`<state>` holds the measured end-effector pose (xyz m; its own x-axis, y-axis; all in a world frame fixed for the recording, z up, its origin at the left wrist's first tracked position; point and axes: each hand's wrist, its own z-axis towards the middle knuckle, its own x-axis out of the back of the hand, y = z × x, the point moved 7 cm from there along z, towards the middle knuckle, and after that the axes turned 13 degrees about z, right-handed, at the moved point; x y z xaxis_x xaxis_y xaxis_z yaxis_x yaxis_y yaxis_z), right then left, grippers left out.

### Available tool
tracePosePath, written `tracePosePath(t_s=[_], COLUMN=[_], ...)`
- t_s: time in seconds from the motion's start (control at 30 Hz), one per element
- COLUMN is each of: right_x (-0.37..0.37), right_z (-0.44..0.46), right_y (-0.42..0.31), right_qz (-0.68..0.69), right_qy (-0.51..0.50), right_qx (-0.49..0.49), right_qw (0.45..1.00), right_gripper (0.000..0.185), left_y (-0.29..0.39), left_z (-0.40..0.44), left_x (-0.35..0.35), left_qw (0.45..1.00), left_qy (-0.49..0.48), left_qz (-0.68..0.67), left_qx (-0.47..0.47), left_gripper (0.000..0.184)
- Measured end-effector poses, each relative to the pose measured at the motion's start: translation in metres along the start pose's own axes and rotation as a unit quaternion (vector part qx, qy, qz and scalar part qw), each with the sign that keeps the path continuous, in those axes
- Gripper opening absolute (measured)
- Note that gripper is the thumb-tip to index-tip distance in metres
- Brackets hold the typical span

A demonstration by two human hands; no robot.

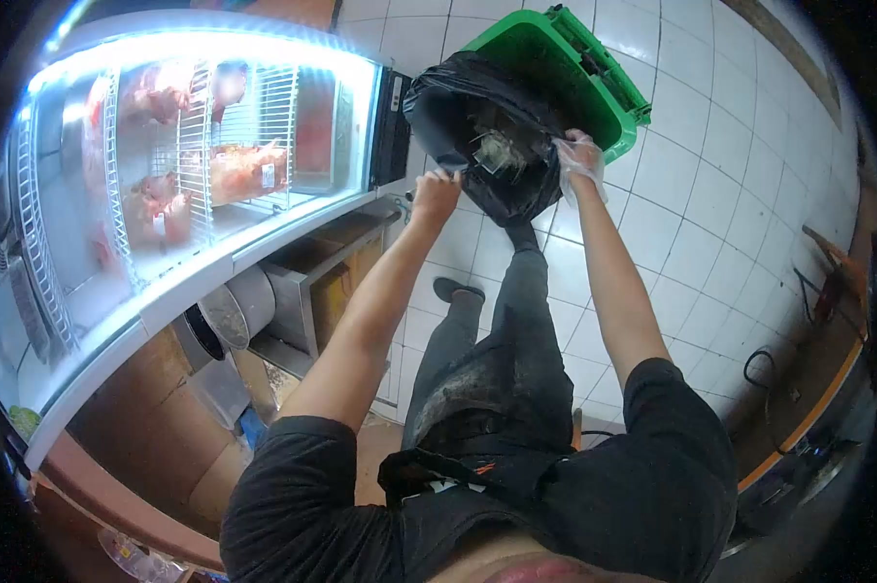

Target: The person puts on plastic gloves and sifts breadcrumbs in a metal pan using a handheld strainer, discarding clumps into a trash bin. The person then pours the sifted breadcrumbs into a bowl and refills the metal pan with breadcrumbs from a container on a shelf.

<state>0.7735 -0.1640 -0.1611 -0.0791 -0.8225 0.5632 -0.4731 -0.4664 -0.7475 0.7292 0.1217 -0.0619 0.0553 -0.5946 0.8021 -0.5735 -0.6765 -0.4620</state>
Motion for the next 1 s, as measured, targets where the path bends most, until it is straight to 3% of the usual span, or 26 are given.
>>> tracePosePath(t_s=[0.03, 0.2, 0.27, 0.3, 0.37, 0.4, 0.5, 0.57, 0.63, 0.7, 0.73, 0.77, 0.8, 0.83, 0.87, 0.9, 0.97, 1.0], right_x=[0.001, 0.009, 0.016, 0.018, 0.017, 0.016, 0.015, 0.014, 0.017, 0.033, 0.024, 0.045, 0.048, 0.057, 0.063, 0.061, 0.054, 0.039], right_z=[-0.003, -0.017, -0.022, -0.025, -0.028, -0.028, -0.031, -0.032, -0.036, -0.049, -0.041, -0.065, -0.074, -0.091, -0.113, -0.131, -0.190, -0.200], right_y=[-0.003, -0.024, -0.034, -0.039, -0.040, -0.042, -0.040, -0.037, -0.044, -0.065, -0.051, -0.085, -0.096, -0.122, -0.143, -0.154, -0.217, -0.219], right_qz=[-0.010, -0.019, -0.028, -0.035, -0.044, -0.054, -0.052, -0.033, -0.017, 0.051, 0.249, 0.189, 0.288, 0.242, 0.156, 0.212, 0.209, 0.199], right_qy=[0.000, -0.016, -0.014, -0.010, -0.014, -0.016, -0.037, -0.025, -0.028, 0.047, 0.049, 0.079, 0.074, 0.059, 0.093, 0.085, 0.005, -0.048], right_qx=[-0.008, 0.011, 0.008, 0.000, 0.010, 0.016, -0.027, 0.005, 0.051, 0.096, 0.135, 0.197, 0.088, 0.208, 0.210, 0.243, 0.249, 0.313], right_qw=[1.000, 1.000, 0.999, 0.999, 0.999, 0.998, 0.998, 0.999, 0.998, 0.993, 0.958, 0.959, 0.951, 0.946, 0.961, 0.943, 0.946, 0.927], right_gripper=[0.043, 0.043, 0.044, 0.045, 0.047, 0.048, 0.051, 0.053, 0.055, 0.054, 0.052, 0.049, 0.048, 0.042, 0.037, 0.035, 0.028, 0.027], left_y=[0.005, -0.005, -0.006, -0.010, -0.025, -0.032, -0.037, -0.042, -0.041, -0.045, -0.047, -0.052, -0.055, -0.062, -0.066, -0.062, -0.052, -0.045], left_z=[0.004, -0.003, 0.000, -0.005, -0.018, -0.020, -0.030, -0.047, -0.063, -0.088, -0.106, -0.131, -0.162, -0.197, -0.237, -0.274, -0.354, -0.390], left_x=[-0.005, 0.013, 0.009, 0.013, 0.026, 0.026, 0.019, 0.031, 0.027, 0.026, 0.035, 0.040, 0.046, 0.058, 0.066, 0.073, 0.077, 0.074], left_qw=[0.998, 0.998, 0.997, 0.997, 0.997, 0.997, 0.997, 0.992, 0.990, 0.981, 0.967, 0.947, 0.925, 0.894, 0.846, 0.792, 0.696, 0.655], left_qy=[-0.057, 0.048, -0.055, -0.056, 0.045, 0.047, -0.026, 0.070, 0.037, -0.007, 0.025, 0.059, 0.006, -0.039, -0.012, 0.019, 0.042, 0.038], left_qz=[0.022, -0.005, 0.047, 0.046, -0.028, -0.027, -0.006, -0.052, -0.067, -0.084, -0.139, -0.188, -0.252, -0.316, -0.385, -0.453, -0.542, -0.579], left_qx=[-0.021, 0.040, 0.012, 0.019, 0.057, 0.062, 0.068, 0.095, 0.120, 0.175, 0.210, 0.254, 0.285, 0.316, 0.368, 0.409, 0.468, 0.484], left_gripper=[0.021, 0.020, 0.034, 0.034, 0.039, 0.039, 0.040, 0.041, 0.038, 0.035, 0.036, 0.037, 0.039, 0.042, 0.041, 0.040, 0.042, 0.043])
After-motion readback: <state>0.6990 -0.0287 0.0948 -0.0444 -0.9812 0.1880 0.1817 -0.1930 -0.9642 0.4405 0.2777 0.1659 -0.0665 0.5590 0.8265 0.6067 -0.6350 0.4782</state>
